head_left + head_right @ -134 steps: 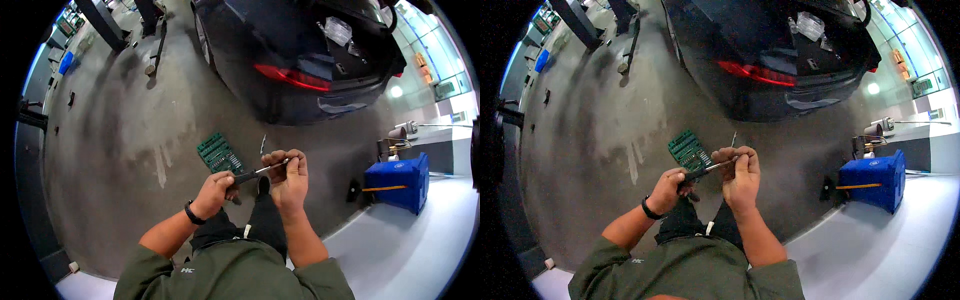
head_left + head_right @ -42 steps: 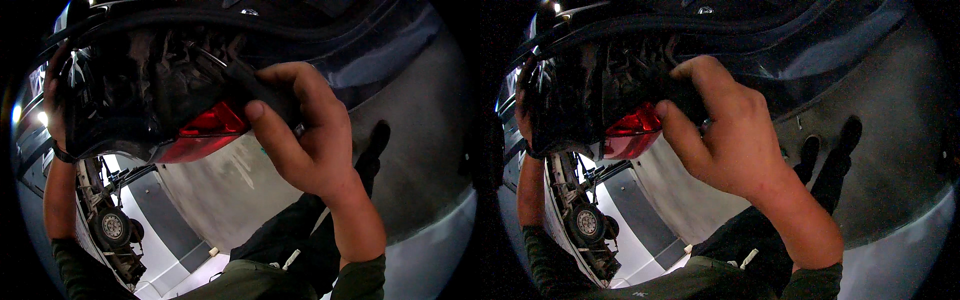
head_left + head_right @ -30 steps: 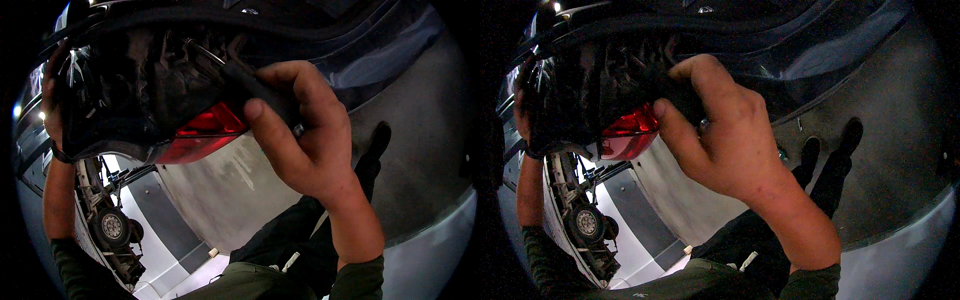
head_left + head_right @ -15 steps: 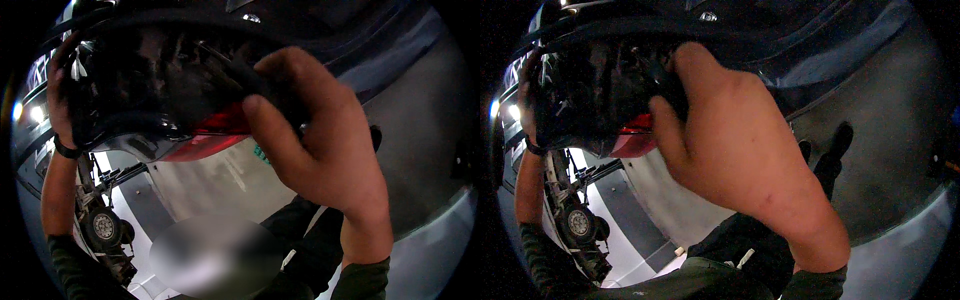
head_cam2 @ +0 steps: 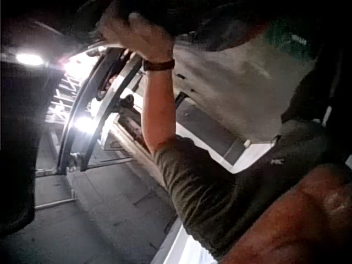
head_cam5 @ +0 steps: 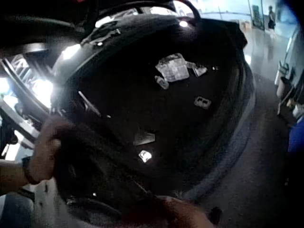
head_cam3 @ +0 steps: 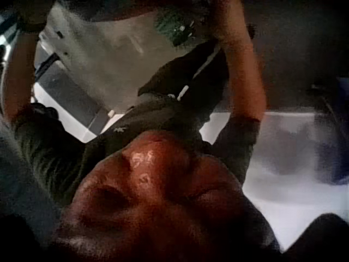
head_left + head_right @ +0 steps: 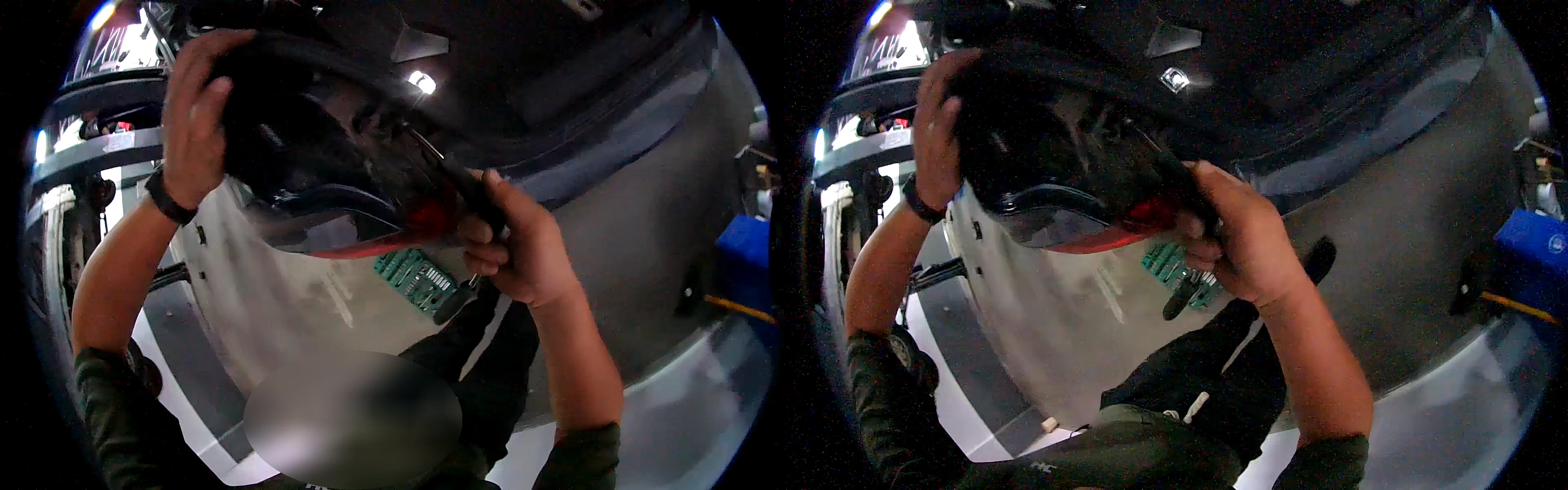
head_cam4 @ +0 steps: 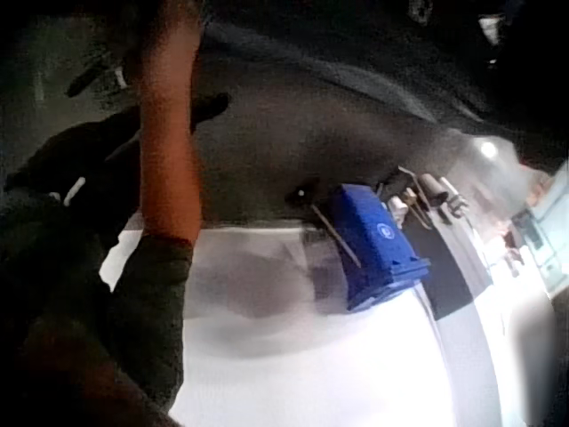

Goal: The person uses a screwdriver to pry and unscrew a taillight assembly from a vehicle. They then walk to retrieve a green tool case, sit on the floor, assemble a ratchet with an extension, and continue prying at the light fixture until the unit is loosened.

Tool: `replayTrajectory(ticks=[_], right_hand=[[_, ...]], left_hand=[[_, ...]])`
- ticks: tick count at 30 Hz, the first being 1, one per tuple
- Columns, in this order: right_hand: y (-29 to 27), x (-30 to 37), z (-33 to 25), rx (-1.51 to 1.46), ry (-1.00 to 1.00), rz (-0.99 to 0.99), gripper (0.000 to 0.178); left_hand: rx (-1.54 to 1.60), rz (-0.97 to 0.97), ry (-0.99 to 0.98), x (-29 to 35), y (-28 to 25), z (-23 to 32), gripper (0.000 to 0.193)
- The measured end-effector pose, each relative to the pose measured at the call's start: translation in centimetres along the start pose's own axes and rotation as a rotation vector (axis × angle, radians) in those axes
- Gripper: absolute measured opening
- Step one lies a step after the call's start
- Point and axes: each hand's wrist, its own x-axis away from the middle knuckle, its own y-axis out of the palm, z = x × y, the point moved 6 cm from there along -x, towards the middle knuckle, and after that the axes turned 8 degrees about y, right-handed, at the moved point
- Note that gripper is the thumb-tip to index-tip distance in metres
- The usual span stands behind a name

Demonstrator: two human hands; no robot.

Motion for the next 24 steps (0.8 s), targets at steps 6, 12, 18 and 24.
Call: replayTrajectory(ticks=[6,12,18,24], right_hand=[[-0.8,-0.2,-0.2,0.590,-0.183,0.409,0.045],[4.3,0.9,-1.5,1.911,-0.921,0.591,0.037],[1.1,0.4,0.4,0.571,-0.325,0.564,0.033],[5.1,0.6,1.3,1.759,-0.789,0.690,0.033]], left_hand=[[0.029,0.087,-0.011,-0.6,-1.7,0.7,0.039],[0.128,0.070,-0.054,0.3,-2.1,-0.3,0.044],[0.135,0.149,-0.092,2.0,-2.0,-0.3,0.043],[0.135,0.196,-0.154,2.6,-2.1,-0.3,0.043]])
